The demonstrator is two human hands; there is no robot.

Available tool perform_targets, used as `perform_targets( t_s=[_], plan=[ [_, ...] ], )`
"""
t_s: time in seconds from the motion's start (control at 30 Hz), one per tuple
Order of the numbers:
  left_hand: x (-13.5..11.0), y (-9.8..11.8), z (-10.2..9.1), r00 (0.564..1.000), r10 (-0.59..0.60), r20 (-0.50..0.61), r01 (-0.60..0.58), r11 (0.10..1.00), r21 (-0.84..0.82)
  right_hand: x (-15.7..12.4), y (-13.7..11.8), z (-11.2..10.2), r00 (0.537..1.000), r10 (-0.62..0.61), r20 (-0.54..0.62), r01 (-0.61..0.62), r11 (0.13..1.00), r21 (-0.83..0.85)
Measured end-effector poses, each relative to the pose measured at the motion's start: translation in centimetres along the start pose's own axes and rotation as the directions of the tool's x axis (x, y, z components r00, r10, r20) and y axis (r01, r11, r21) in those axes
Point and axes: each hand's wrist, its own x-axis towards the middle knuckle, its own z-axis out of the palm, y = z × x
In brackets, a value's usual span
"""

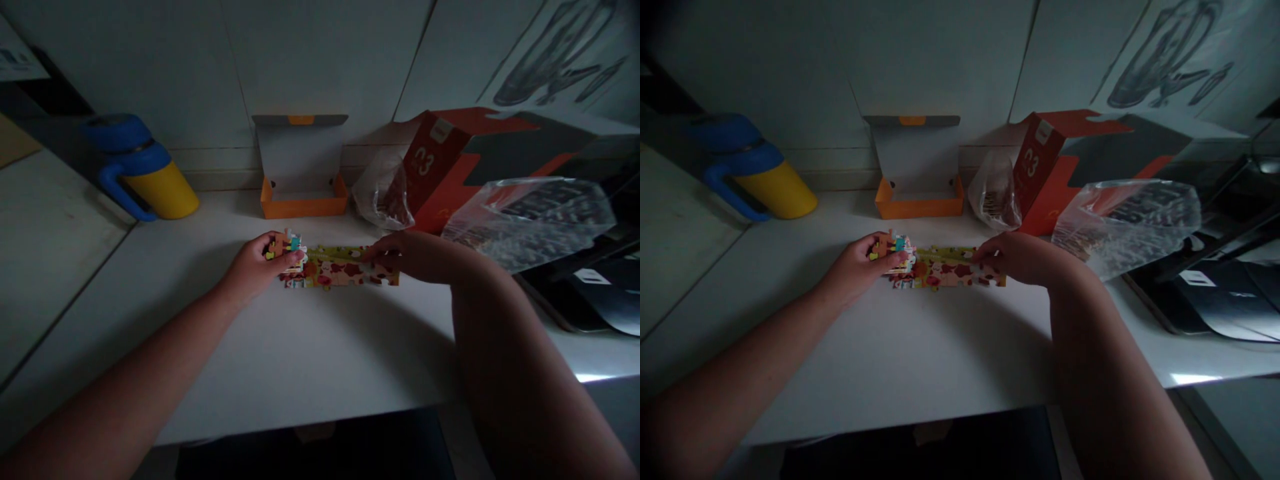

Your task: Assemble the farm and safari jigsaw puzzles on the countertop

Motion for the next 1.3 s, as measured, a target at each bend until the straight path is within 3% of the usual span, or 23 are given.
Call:
perform_targets(
  t_s=[0.37, 0.6, 0.83, 1.3],
  plan=[
    [0.1, -0.4, -0.1, 1.0, 0.002, 0.006, -0.002, 1.0, 0.006, 1.2, -0.5, 1.4, 0.991, -0.016, -0.135, 0.015, 1.0, -0.008],
    [0.0, -0.1, 0.0, 0.999, -0.028, 0.015, 0.028, 1.0, -0.009, 0.8, 0.7, 0.6, 0.965, -0.013, -0.261, -0.014, 0.995, -0.1],
    [0.0, -0.1, 0.0, 1.0, -0.015, 0.007, 0.015, 1.0, 0.019, -0.3, -0.6, 0.5, 0.995, 0.068, -0.079, -0.081, 0.982, -0.172],
    [0.2, -0.7, -0.1, 0.999, -0.028, 0.026, 0.028, 1.0, -0.002, 0.1, -0.9, 1.3, 0.995, -0.066, -0.079, 0.046, 0.972, -0.231]
  ],
)
